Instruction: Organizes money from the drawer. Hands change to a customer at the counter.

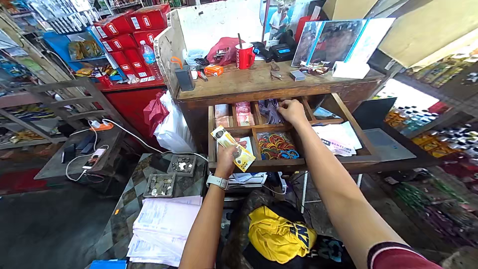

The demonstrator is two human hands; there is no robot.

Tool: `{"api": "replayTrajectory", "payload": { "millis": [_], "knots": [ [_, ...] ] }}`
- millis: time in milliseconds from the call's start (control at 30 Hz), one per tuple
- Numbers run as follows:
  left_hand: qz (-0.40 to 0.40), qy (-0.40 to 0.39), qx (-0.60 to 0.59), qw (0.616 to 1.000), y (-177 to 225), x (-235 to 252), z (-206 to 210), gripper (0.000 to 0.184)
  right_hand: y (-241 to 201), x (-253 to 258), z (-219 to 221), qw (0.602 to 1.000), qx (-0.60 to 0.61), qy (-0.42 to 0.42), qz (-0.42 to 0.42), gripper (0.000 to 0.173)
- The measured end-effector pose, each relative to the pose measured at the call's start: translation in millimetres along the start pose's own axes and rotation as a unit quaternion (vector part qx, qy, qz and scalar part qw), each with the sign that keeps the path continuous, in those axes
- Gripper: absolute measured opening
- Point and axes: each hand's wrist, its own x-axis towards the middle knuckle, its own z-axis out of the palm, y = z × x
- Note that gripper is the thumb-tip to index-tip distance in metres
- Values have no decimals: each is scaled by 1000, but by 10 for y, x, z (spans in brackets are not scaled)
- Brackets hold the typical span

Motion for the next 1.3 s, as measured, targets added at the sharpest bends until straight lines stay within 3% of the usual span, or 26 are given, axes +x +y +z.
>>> {"api": "replayTrajectory", "payload": {
  "millis": [133, 233, 333, 467, 633, 833, 933, 1067, 1200, 1300],
  "knots": [
    [-7, 1, 1, 1000, -1, 7, -5, 43, -73, 127, 69, 999, -34, 5, -26, 30],
    [-8, 6, -3, 1000, -14, 8, -4, 48, -176, 169, 123, 990, -138, 9, -40, 30],
    [-9, 11, -10, 1000, 10, -5, 8, 51, -321, 150, 143, 983, -184, -5, -11, 37],
    [-5, 1, 2, 1000, 8, -14, 5, 48, -355, 97, 80, 987, -155, -14, 34, 35],
    [-10, -6, 2, 1000, 7, -4, -2, 47, -170, 153, 99, 992, -112, -53, -29, 22],
    [-12, -14, 7, 1000, -21, 12, -11, 40, 15, 238, 148, 991, -108, -76, -40, 35],
    [4, -8, 22, 1000, -28, 17, -22, 41, -143, 126, 145, 989, -132, -55, -29, 31],
    [12, -9, 28, 999, -62, 28, -34, 36, -99, 105, 59, 1000, -19, -4, -9, 28],
    [10, -8, -9, 1000, -41, 45, -6, 40, -542, -484, -101, 993, -27, 23, -110, 27],
    [7, -15, -8, 1000, -14, 45, -6, 43, -988, -1294, 87, 966, -49, -82, -242, 27]
  ]
}}
